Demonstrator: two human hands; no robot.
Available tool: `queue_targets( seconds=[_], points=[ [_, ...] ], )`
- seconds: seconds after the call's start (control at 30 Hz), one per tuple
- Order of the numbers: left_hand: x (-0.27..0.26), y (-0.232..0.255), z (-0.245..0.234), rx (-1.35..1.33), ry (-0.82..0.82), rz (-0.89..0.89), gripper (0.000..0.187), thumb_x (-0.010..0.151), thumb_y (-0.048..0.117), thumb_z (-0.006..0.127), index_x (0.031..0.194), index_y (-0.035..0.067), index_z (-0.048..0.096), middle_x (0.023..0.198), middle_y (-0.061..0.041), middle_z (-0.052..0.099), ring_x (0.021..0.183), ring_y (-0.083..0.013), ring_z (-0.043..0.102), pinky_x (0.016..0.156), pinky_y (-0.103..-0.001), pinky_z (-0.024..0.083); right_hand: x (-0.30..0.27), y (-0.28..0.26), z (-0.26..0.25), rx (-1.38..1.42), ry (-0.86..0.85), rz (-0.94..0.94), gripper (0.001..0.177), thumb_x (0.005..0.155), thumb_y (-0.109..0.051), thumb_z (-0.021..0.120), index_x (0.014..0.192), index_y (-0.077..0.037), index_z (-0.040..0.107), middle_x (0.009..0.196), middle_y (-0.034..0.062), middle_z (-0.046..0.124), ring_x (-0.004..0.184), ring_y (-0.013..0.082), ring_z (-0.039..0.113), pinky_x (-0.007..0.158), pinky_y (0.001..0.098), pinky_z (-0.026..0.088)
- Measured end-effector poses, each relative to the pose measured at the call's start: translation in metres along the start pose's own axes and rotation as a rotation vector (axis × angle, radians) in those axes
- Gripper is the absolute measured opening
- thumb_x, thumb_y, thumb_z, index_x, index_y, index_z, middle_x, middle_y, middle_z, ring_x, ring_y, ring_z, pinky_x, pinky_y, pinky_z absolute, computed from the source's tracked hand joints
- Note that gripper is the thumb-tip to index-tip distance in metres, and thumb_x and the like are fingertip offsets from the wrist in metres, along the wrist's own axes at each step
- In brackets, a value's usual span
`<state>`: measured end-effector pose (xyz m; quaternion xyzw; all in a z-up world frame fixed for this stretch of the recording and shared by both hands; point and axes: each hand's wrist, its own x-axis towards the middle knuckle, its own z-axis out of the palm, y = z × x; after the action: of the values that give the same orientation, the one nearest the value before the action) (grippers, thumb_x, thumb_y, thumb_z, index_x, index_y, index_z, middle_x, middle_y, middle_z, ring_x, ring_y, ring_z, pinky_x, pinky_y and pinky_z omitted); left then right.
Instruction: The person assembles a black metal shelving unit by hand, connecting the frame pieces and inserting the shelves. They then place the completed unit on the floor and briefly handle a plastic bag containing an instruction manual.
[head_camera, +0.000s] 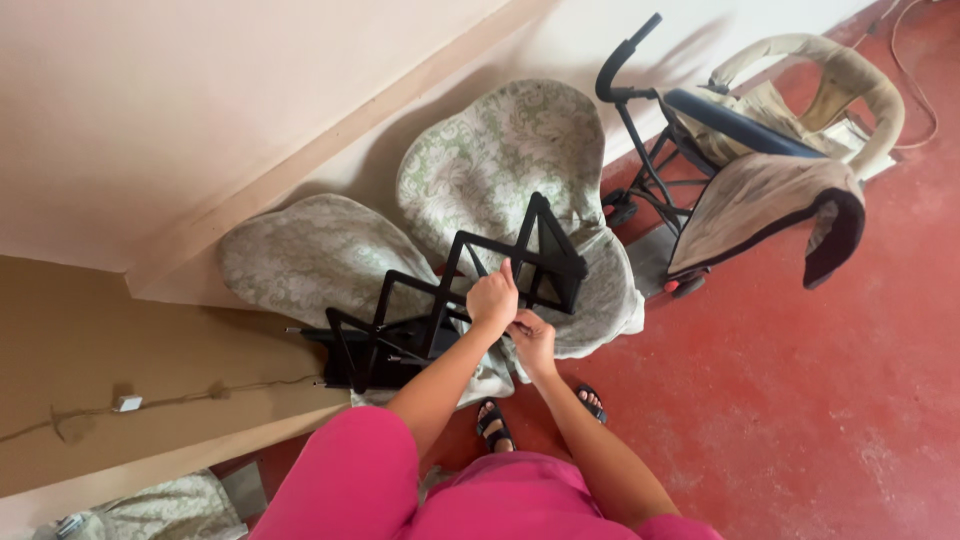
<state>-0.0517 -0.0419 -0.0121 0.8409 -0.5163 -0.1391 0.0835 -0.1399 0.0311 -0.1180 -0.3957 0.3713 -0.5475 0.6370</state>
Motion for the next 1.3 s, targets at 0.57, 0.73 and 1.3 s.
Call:
queue_targets(
  seconds=[0.57, 0.73, 1.3],
  points=[
    [-0.008, 0.002, -0.003, -0.038, 0.028, 0.021, 0.072, 0.110, 0.044, 0.024, 0.069, 0.006, 0.070, 0.072, -0.021, 0.072, 0.071, -0.0422, 0.071, 0.069, -0.053, 0.057, 0.002, -0.009, -0.001, -0.125, 0.018, 0.066, 0.009, 0.088, 0.008, 0.074, 0.097, 0.006, 0.074, 0.091, 0.0061, 0.074, 0.082, 0.0085, 0.065, 0.074, 0.0250, 0.053],
    [-0.012, -0.006, -0.004, -0.076, 0.035, 0.094, 0.066, 0.110, 0.043, 0.025, 0.082, 0.007, 0.073, 0.082, -0.022, 0.072, 0.081, -0.0429, 0.070, 0.073, -0.054, 0.056, -0.011, -0.005, 0.003, -0.191, 0.051, 0.048, 0.017, 0.087, 0.007, 0.072, 0.103, 0.003, 0.072, 0.093, 0.0055, 0.075, 0.084, 0.0091, 0.069, 0.075, 0.0255, 0.056],
    [-0.104, -0.206, -0.143, -0.126, 0.100, 0.584, 0.040, 0.081, 0.029, 0.080, 0.108, 0.003, 0.066, 0.110, -0.017, 0.067, 0.109, -0.0368, 0.059, 0.089, -0.051, 0.044, -0.102, 0.018, 0.099, -0.553, -0.167, -0.246, 0.033, 0.087, -0.004, 0.078, 0.118, -0.002, 0.066, 0.126, 0.0153, 0.061, 0.106, 0.0248, 0.065, 0.079, 0.0320, 0.061]
  ],
)
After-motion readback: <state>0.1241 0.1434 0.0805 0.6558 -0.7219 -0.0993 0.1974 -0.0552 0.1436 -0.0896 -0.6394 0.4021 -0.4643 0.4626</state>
